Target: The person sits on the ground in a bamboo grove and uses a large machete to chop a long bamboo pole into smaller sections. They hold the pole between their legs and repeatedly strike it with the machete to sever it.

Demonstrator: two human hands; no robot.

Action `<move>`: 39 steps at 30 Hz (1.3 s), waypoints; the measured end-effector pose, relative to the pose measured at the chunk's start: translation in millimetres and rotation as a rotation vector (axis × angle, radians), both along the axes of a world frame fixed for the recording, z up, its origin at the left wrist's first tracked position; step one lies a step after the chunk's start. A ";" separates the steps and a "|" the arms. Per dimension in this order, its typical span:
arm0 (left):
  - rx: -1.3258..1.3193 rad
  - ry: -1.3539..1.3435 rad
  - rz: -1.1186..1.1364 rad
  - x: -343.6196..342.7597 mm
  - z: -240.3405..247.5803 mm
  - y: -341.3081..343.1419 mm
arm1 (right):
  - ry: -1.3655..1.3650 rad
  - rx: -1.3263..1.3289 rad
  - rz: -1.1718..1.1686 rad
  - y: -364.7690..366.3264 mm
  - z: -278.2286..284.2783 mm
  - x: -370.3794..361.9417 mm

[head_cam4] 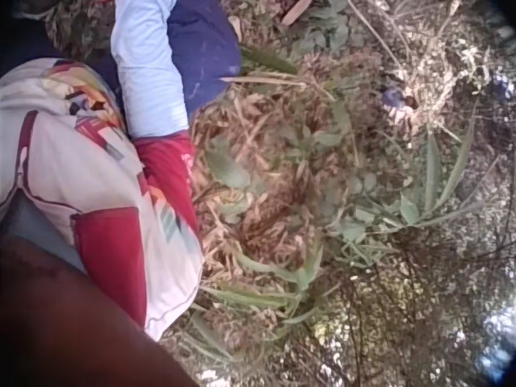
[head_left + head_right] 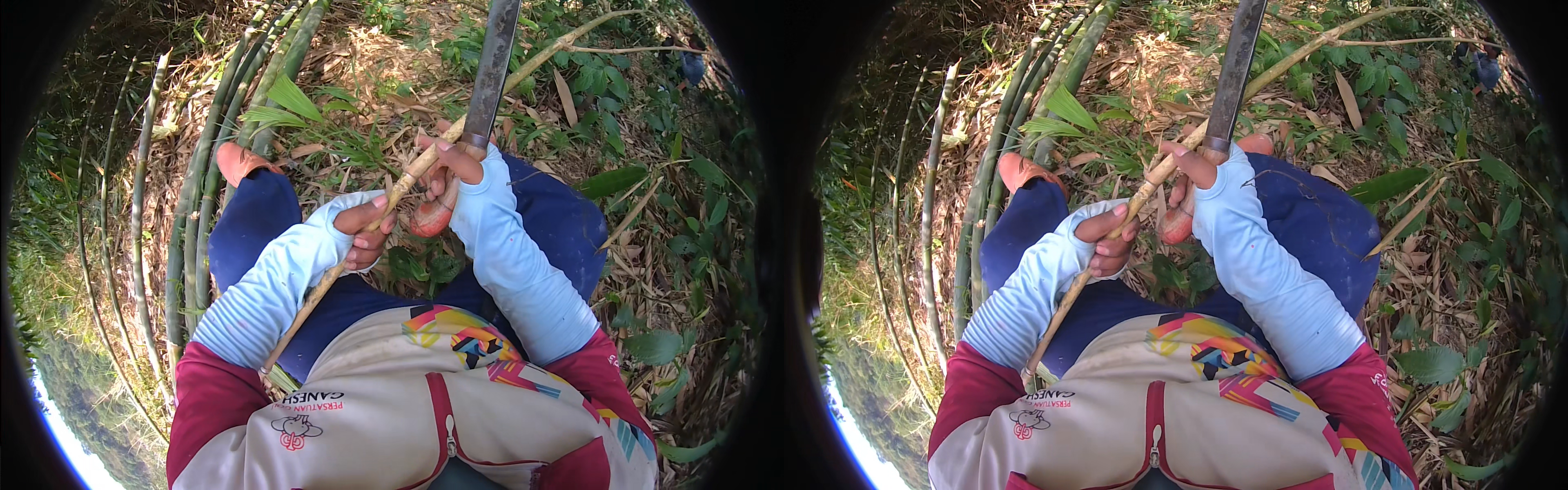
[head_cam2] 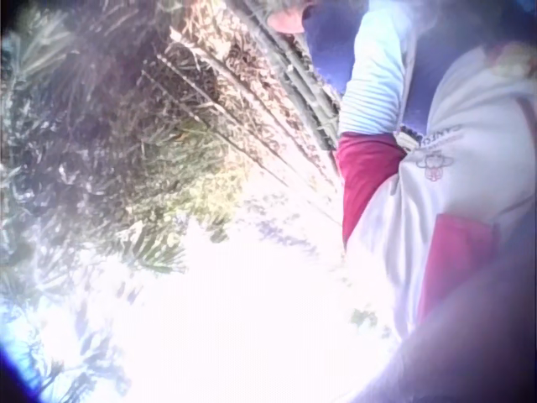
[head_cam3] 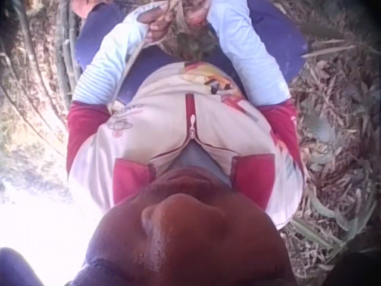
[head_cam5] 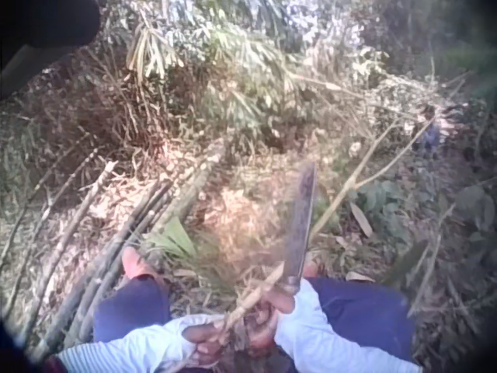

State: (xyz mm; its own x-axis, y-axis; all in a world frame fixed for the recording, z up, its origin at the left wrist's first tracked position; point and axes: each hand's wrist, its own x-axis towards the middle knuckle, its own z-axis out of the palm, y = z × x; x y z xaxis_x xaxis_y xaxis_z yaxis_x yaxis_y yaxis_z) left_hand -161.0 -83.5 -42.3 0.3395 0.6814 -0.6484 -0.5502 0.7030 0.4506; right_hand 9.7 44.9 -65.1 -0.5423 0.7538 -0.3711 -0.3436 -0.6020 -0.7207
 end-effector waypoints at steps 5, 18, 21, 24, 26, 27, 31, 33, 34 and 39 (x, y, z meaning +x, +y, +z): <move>0.019 -0.318 -0.025 10.5 -15.4 1.5 | -0.238 0.190 -0.113 -6.5 10.4 7.0; 0.287 1.227 -0.241 67.4 22.2 13.4 | -0.482 0.498 -0.192 2.0 -23.4 23.8; 0.406 1.404 -0.185 77.7 13.4 6.9 | -0.452 0.442 -0.210 3.3 -33.2 19.5; 0.412 1.476 -0.181 75.3 2.4 -0.8 | -0.636 0.533 -0.078 4.3 -55.3 21.4; 0.409 1.497 -0.156 70.1 -0.5 -8.8 | -0.672 0.531 -0.010 -2.5 -48.2 21.2; 0.402 1.527 -0.187 61.9 6.0 -10.9 | -0.664 0.521 0.013 -7.4 -36.6 18.7; 0.313 1.607 -0.300 6.7 45.0 -17.8 | -0.369 0.448 0.267 -22.7 -18.0 18.6; 0.302 1.652 -0.346 -15.7 51.4 -26.2 | -0.285 0.385 0.423 -35.5 -10.2 19.2; 0.257 1.681 -0.412 -22.6 57.4 -25.6 | -0.249 0.366 0.505 -41.2 -19.5 18.3; 0.182 1.574 -0.507 -36.1 41.8 -32.9 | -0.254 0.344 0.644 -68.7 -12.1 5.8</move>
State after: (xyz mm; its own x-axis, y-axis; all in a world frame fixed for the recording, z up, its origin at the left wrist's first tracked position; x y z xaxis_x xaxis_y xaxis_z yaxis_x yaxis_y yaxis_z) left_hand -197.2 -116.5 -0.6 -0.3304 0.8136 -0.4785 0.7446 0.5362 0.3975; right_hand 15.5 -23.8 -77.2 -0.8426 0.4139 -0.3445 0.1990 -0.3551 -0.9134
